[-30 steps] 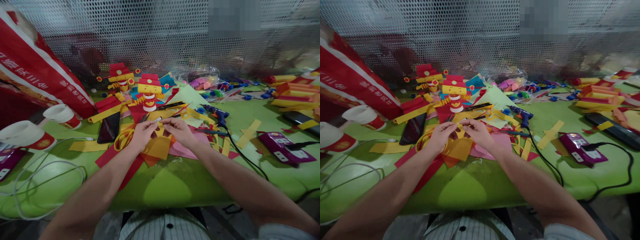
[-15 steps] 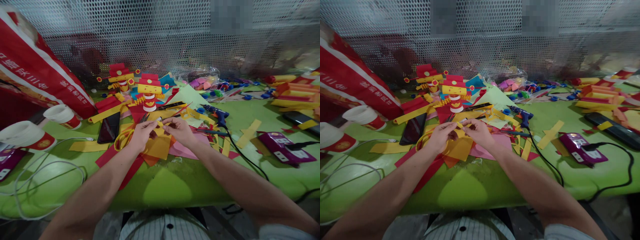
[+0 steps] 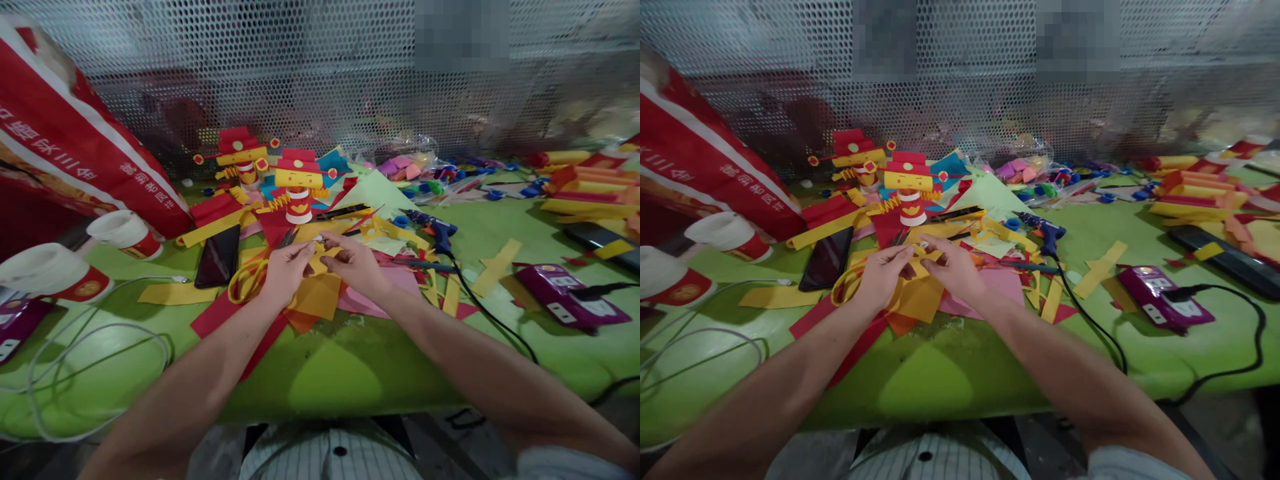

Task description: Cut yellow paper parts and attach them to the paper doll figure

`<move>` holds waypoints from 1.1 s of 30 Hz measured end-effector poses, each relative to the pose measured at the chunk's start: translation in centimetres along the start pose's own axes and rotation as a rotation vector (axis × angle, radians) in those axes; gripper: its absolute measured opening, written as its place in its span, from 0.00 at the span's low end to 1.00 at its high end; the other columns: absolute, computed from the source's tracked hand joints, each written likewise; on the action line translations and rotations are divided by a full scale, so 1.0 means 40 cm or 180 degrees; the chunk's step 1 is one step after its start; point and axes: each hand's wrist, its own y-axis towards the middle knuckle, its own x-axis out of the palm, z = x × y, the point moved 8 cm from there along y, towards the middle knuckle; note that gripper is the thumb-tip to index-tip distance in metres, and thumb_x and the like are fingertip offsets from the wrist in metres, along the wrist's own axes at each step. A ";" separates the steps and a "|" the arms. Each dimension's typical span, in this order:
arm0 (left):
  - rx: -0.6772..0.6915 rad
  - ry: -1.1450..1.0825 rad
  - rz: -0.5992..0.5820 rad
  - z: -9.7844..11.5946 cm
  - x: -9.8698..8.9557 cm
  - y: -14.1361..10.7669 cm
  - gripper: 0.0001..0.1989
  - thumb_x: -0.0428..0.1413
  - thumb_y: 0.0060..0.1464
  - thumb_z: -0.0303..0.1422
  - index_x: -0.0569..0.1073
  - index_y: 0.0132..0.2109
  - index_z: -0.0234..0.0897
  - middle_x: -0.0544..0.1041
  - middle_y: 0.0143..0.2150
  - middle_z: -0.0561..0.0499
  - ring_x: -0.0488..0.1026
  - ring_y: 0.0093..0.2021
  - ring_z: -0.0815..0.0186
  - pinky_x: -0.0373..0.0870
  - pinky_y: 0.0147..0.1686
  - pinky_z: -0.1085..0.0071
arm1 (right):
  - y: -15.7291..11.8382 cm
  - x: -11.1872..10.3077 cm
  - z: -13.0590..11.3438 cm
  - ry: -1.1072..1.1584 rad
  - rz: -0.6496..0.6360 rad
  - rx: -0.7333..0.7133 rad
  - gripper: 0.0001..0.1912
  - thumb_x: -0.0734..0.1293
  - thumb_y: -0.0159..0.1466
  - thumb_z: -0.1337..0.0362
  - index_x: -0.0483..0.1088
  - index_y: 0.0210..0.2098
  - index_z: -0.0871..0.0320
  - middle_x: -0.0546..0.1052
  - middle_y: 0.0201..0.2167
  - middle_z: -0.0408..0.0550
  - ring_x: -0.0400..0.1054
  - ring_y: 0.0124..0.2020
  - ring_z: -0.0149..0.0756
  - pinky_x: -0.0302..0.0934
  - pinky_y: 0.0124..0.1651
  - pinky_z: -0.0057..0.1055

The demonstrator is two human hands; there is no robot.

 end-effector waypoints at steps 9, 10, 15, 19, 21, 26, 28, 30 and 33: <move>0.0314 0.0694 -0.0198 0.003 0.016 -0.006 0.12 0.54 0.49 0.37 0.80 0.35 0.38 0.72 0.19 0.56 0.65 0.20 0.72 0.63 0.22 0.75 | -0.011 -0.016 -0.037 -0.1712 0.0444 -0.0450 0.13 0.64 0.56 0.65 0.73 0.40 0.53 0.74 0.36 0.51 0.68 0.34 0.40 0.60 0.33 0.34; 0.0296 0.0697 -0.0221 0.003 0.017 -0.007 0.12 0.54 0.49 0.38 0.80 0.35 0.38 0.71 0.18 0.56 0.65 0.20 0.72 0.63 0.22 0.75 | -0.011 -0.019 -0.036 -0.1740 0.0472 -0.0462 0.12 0.64 0.56 0.65 0.73 0.40 0.53 0.75 0.36 0.50 0.68 0.34 0.40 0.60 0.34 0.35; 0.0134 0.0396 -0.0304 0.001 0.024 -0.010 0.12 0.56 0.47 0.38 0.79 0.35 0.37 0.72 0.20 0.55 0.66 0.20 0.72 0.64 0.23 0.75 | -0.010 -0.026 -0.030 -0.1401 0.0447 -0.0472 0.11 0.63 0.56 0.65 0.74 0.38 0.52 0.77 0.35 0.48 0.68 0.29 0.36 0.61 0.34 0.35; 0.0078 0.0103 -0.0258 0.002 0.025 -0.009 0.08 0.58 0.44 0.34 0.77 0.32 0.35 0.73 0.23 0.55 0.67 0.19 0.74 0.64 0.21 0.76 | -0.006 -0.029 -0.025 -0.0706 0.0370 -0.0321 0.09 0.62 0.56 0.65 0.74 0.33 0.54 0.78 0.33 0.47 0.68 0.27 0.33 0.63 0.33 0.33; 0.0029 0.0020 -0.0258 0.001 0.026 -0.008 0.08 0.58 0.44 0.33 0.76 0.32 0.35 0.74 0.24 0.55 0.67 0.19 0.74 0.64 0.20 0.76 | -0.002 -0.030 -0.016 -0.0317 0.0373 -0.0180 0.08 0.63 0.55 0.64 0.74 0.32 0.55 0.78 0.29 0.46 0.69 0.27 0.32 0.63 0.32 0.32; -0.0072 0.0026 -0.0204 -0.002 0.021 -0.005 0.08 0.58 0.44 0.32 0.74 0.34 0.34 0.72 0.23 0.55 0.67 0.18 0.74 0.64 0.20 0.76 | 0.010 -0.022 0.026 0.0791 0.0368 0.0378 0.11 0.68 0.50 0.57 0.72 0.30 0.57 0.74 0.21 0.42 0.68 0.22 0.30 0.65 0.29 0.31; -0.0085 0.0060 -0.0176 -0.005 0.018 -0.003 0.08 0.59 0.44 0.32 0.73 0.34 0.34 0.72 0.23 0.56 0.67 0.18 0.74 0.64 0.19 0.76 | 0.011 -0.017 0.039 0.1070 0.0345 0.0594 0.14 0.69 0.48 0.55 0.72 0.31 0.57 0.74 0.21 0.41 0.69 0.22 0.29 0.66 0.29 0.31; -0.0069 0.0106 -0.0136 -0.007 0.015 0.000 0.08 0.59 0.43 0.32 0.73 0.34 0.34 0.72 0.24 0.56 0.66 0.18 0.75 0.64 0.19 0.76 | 0.011 -0.012 0.044 0.1249 0.0317 0.0730 0.14 0.70 0.47 0.55 0.72 0.31 0.57 0.74 0.22 0.41 0.69 0.22 0.29 0.67 0.30 0.32; 0.0005 0.0215 -0.0064 -0.006 0.009 0.003 0.07 0.58 0.43 0.31 0.72 0.33 0.35 0.72 0.25 0.56 0.66 0.18 0.75 0.64 0.19 0.76 | 0.008 -0.007 0.042 0.1373 0.0293 0.0790 0.13 0.70 0.46 0.56 0.72 0.30 0.57 0.74 0.22 0.40 0.69 0.21 0.28 0.67 0.31 0.32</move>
